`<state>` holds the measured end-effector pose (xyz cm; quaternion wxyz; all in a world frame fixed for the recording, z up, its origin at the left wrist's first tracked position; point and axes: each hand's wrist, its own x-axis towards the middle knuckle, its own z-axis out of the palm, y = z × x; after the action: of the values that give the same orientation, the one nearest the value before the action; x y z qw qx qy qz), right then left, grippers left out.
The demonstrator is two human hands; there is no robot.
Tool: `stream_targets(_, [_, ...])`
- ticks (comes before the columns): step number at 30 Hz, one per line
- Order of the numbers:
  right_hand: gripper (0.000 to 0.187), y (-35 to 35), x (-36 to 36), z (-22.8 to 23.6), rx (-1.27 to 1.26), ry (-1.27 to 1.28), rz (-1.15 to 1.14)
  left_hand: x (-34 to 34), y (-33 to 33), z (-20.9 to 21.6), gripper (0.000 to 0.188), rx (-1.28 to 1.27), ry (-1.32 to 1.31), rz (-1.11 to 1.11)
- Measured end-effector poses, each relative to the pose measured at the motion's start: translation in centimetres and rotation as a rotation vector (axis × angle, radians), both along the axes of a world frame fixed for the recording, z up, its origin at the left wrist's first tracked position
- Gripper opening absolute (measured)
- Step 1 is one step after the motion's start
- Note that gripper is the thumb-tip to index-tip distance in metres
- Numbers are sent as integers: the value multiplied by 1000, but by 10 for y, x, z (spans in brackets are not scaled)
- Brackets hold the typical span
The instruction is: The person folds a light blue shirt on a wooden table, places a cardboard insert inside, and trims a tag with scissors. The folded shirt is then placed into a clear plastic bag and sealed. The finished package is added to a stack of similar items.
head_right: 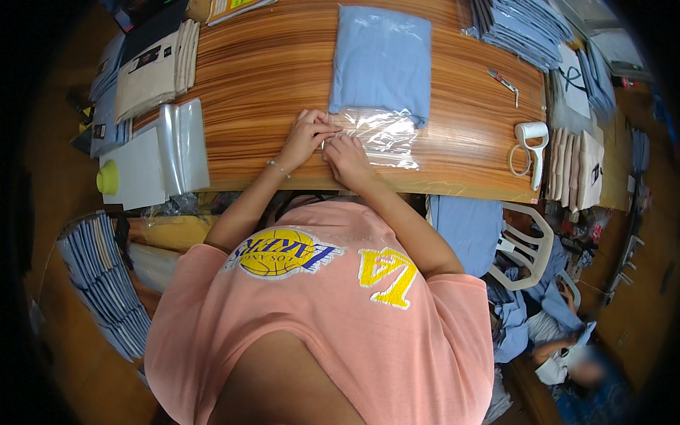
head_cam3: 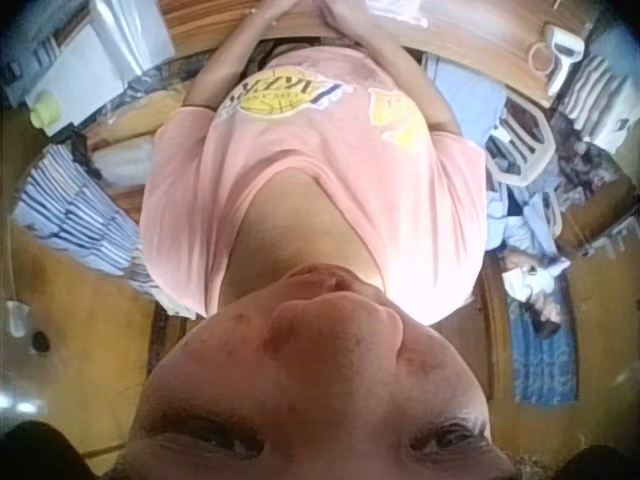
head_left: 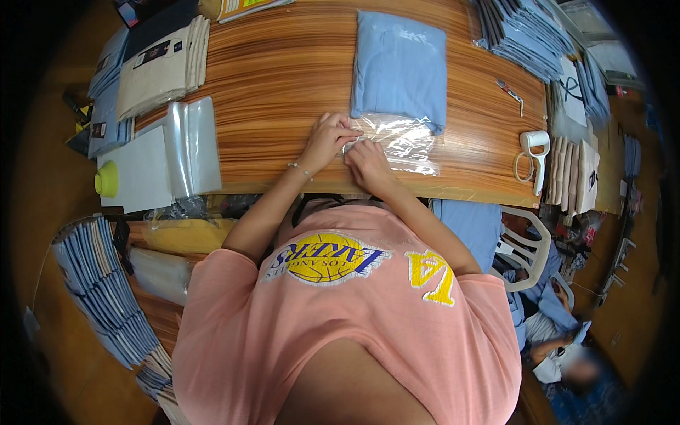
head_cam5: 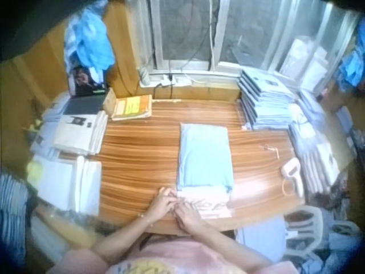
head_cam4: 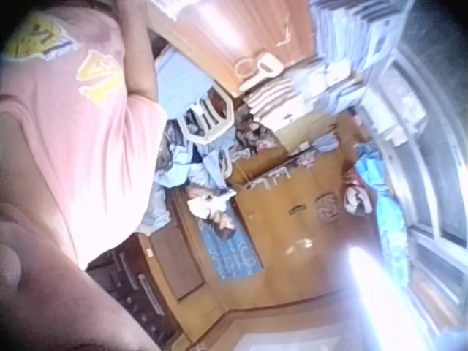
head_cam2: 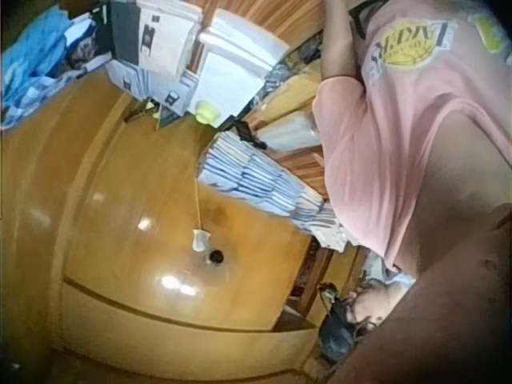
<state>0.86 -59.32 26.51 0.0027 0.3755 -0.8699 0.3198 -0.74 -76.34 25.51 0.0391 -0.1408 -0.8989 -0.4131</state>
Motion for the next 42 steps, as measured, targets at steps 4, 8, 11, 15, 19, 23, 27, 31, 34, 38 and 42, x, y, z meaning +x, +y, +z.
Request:
stream_targets(4, [15,81,52,6,1,-24,-202,6,-1,11,21,-104,-45,-40])
stream_targets(8, [17,279,238,-47,732,-410,-535,9,-4,21,19,-27,-39,-60])
stream_targets(11, [22,356,306,-47,958,-920,-649,-3,-12,22,16,135,-73,-68])
stream_targets(15, [23,266,93,18,227,-119,-721,-17,-19,21,22,-5,76,-168])
stream_targets(19, [23,207,-52,28,136,275,-244,-32,-21,18,24,-218,309,-338])
stream_targets(23, [15,189,-97,13,286,331,171,-39,-24,21,24,-294,337,-412])
stream_targets(27, [15,189,-105,11,334,374,250,-36,-25,15,22,-310,290,-431])
stream_targets(31, [16,189,-105,13,355,386,295,-33,-25,8,23,-329,230,-385])
stream_targets(34, [18,185,-102,17,354,385,296,-31,-21,7,22,-356,266,-340])
stream_targets(38, [18,177,-95,20,320,360,241,-35,-10,19,20,-442,330,-362])
stream_targets(42, [16,172,-94,23,311,407,211,-38,-14,19,17,-468,370,-374])
